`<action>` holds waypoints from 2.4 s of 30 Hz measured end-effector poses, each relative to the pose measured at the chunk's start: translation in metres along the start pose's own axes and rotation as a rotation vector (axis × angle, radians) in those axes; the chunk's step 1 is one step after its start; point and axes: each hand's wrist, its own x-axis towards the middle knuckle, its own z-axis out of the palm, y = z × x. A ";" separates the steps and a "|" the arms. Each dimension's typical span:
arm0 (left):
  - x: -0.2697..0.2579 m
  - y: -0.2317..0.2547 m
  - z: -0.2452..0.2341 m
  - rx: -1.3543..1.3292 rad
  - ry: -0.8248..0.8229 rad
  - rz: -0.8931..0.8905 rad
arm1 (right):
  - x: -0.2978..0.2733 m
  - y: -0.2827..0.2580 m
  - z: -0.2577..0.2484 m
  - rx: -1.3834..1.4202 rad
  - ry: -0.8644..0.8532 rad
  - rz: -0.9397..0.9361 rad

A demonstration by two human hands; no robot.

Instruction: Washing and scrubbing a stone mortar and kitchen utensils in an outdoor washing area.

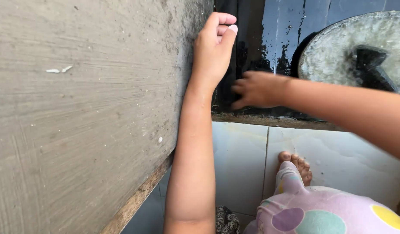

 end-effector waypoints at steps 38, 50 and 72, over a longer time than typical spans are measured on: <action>-0.007 0.004 0.000 -0.130 -0.140 -0.150 | 0.030 0.052 0.107 0.196 0.795 1.296; -0.016 0.013 -0.005 -0.129 -0.143 -0.170 | 0.010 0.126 0.050 1.038 0.763 1.431; -0.011 0.034 -0.005 -0.032 -0.096 -0.125 | 0.044 -0.011 0.093 0.364 0.785 1.320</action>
